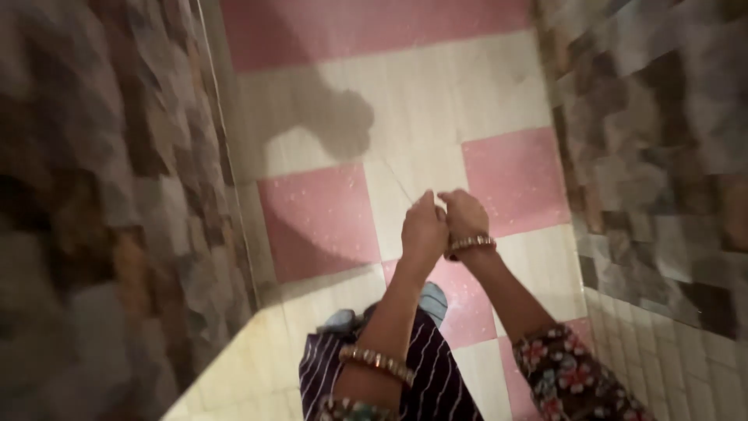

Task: The person sorts items from a white bag and places them into a black bucket by hand.

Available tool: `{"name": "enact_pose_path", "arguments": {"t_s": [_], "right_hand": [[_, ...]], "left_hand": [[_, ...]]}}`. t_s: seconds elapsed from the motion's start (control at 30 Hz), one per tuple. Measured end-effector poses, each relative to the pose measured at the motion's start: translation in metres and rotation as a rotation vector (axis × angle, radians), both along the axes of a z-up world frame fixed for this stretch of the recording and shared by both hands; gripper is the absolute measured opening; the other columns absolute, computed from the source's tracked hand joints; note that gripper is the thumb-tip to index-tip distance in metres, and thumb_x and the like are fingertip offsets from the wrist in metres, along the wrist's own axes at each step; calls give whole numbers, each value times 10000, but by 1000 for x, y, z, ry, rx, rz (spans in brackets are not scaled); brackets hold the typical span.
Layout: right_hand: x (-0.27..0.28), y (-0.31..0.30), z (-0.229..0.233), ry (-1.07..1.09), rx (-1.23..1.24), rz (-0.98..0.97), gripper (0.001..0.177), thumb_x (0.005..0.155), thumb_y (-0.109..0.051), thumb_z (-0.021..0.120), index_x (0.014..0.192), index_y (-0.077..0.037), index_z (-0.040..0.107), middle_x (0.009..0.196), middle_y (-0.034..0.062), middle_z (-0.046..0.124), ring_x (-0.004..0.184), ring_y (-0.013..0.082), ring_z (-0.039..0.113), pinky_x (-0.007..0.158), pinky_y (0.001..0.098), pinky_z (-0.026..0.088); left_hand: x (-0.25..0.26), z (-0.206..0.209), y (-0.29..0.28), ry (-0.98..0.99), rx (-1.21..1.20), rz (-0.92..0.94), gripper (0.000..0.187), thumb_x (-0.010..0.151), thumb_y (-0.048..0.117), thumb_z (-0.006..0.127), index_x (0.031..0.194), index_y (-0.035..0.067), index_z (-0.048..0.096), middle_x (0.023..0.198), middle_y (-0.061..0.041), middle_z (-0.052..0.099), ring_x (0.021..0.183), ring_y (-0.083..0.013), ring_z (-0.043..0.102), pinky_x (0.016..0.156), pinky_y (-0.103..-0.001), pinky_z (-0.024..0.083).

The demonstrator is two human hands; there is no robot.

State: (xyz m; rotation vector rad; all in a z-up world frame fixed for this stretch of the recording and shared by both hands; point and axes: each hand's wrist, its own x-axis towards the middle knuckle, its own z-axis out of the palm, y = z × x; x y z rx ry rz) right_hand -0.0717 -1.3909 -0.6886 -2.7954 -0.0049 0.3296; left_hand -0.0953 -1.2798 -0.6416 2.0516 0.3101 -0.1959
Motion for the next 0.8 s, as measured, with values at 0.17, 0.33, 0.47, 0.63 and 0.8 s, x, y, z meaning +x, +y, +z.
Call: {"name": "enact_pose_path", "arguments": {"t_s": [0.17, 0.33, 0.47, 0.63, 0.8], "right_hand": [[29, 1, -163, -94, -9, 145, 231, 887, -151, 719, 1111, -127, 772, 1050, 170, 695, 987, 376, 672, 848, 477, 548], [55, 13, -275, -83, -56, 240, 215, 907, -88, 701, 1111, -76, 768, 1079, 200, 687, 982, 375, 687, 838, 459, 571], [74, 31, -331, -131, -59, 232, 176, 866, -139, 743, 996, -21, 759, 1042, 225, 672, 929, 397, 679, 789, 467, 565], [82, 52, -364, -161, -240, 237, 238, 726, -169, 813, 790, 39, 719, 985, 236, 652, 853, 382, 684, 713, 438, 580], [96, 60, -381, -206, -352, 279, 171, 780, -178, 801, 787, -24, 727, 877, 188, 694, 774, 368, 716, 652, 442, 587]], "left_hand": [[14, -150, 9, 87, -13, 80, 201, 961, 149, 544, 1057, -9, 623, 1043, -246, 703, 1010, -429, 662, 866, -523, 514], [33, -256, 19, 205, 55, 101, 177, 958, 145, 544, 1056, 27, 633, 1080, -210, 694, 1035, -392, 670, 871, -490, 542], [41, -320, 30, 156, 65, 64, 216, 868, 44, 558, 1065, 52, 647, 1118, -178, 705, 1075, -382, 666, 892, -476, 543], [47, -366, 41, 236, 87, 65, 233, 830, 0, 580, 1055, 37, 628, 1134, -168, 711, 1087, -379, 670, 896, -471, 550], [47, -370, 47, 256, 24, 112, 189, 899, 50, 577, 1075, 44, 644, 1103, -203, 718, 1071, -409, 671, 887, -494, 535]]}}
